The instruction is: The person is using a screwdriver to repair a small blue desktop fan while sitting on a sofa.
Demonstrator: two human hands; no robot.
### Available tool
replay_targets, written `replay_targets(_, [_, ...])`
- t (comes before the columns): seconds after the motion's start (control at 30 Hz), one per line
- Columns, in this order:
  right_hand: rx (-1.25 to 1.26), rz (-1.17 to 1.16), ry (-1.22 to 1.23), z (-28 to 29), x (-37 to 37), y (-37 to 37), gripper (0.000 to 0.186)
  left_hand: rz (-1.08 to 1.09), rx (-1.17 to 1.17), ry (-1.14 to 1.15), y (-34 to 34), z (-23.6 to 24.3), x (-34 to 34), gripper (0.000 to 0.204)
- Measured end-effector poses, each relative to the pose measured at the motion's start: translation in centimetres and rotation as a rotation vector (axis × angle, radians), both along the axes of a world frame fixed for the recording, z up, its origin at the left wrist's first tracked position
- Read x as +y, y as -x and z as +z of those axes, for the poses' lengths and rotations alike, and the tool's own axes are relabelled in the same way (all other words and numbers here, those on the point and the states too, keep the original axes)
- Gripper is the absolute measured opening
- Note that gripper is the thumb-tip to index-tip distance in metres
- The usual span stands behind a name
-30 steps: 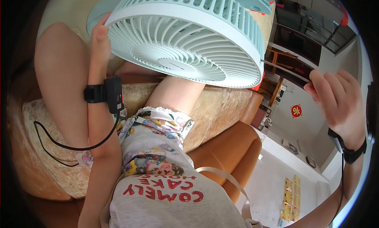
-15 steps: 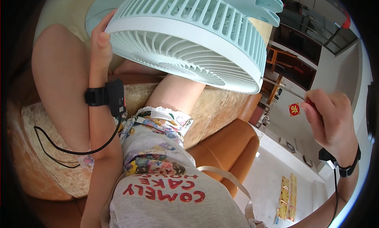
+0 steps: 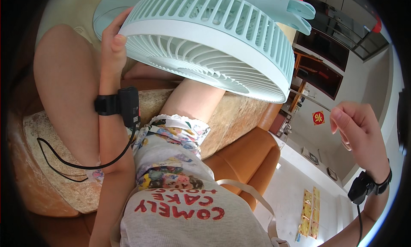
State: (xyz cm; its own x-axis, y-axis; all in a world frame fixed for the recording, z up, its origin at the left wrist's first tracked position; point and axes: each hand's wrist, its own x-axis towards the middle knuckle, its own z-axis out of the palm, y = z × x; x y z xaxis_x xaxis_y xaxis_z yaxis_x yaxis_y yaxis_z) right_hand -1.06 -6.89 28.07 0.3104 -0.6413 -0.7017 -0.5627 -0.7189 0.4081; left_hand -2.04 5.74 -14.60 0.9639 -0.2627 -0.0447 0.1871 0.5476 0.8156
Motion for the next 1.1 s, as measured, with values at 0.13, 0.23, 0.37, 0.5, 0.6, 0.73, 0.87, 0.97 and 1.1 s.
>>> replay_targets(0.13, [-0.022, -0.398, -0.02, 0.0, -0.4, -0.4, 0.038, -0.005, 0.01, -0.019, 0.0, 0.8, 0.2, 0.108])
replay_targets(0.23, [-0.082, -0.595, 0.006, 0.0, -0.1, -0.4, 0.039, 0.009, 0.001, -0.028, 0.1, 0.3, 0.1, 0.107])
replay_targets(0.37, [-0.103, -0.719, 0.018, -0.2, -0.2, -0.6, 0.038, -0.005, 0.003, -0.008, 0.0, 0.2, 0.3, 0.107])
replay_targets(0.5, [-0.114, -0.728, 0.002, 0.0, -0.5, -0.2, 0.037, 0.005, -0.012, 0.016, -0.1, 0.3, -0.2, 0.105])
replay_targets(0.6, [-0.125, -0.6, -0.042, -0.4, -0.5, 0.0, 0.036, 0.009, -0.03, 0.015, -0.4, -0.9, -0.2, 0.102])
replay_targets(0.73, [-0.128, -0.232, -0.045, -0.3, -1.5, 0.0, 0.035, 0.021, -0.02, -0.023, -0.8, -1.0, -0.2, 0.093])
replay_targets(0.87, [-0.251, 0.017, -0.099, -0.4, -2.0, 0.4, 0.026, 0.024, 0.057, 0.02, -0.9, -1.9, -0.3, 0.088])
replay_targets(0.97, [-0.345, 0.26, -0.175, -1.1, -3.3, 2.1, 0.018, 0.003, 0.106, 0.015, -0.8, -2.3, -0.6, 0.086])
replay_targets(1.1, [-0.322, 0.819, -0.09, -1.4, -3.2, 3.1, 0.009, 0.018, 0.207, 0.022, -0.4, -1.5, -0.2, 0.077])
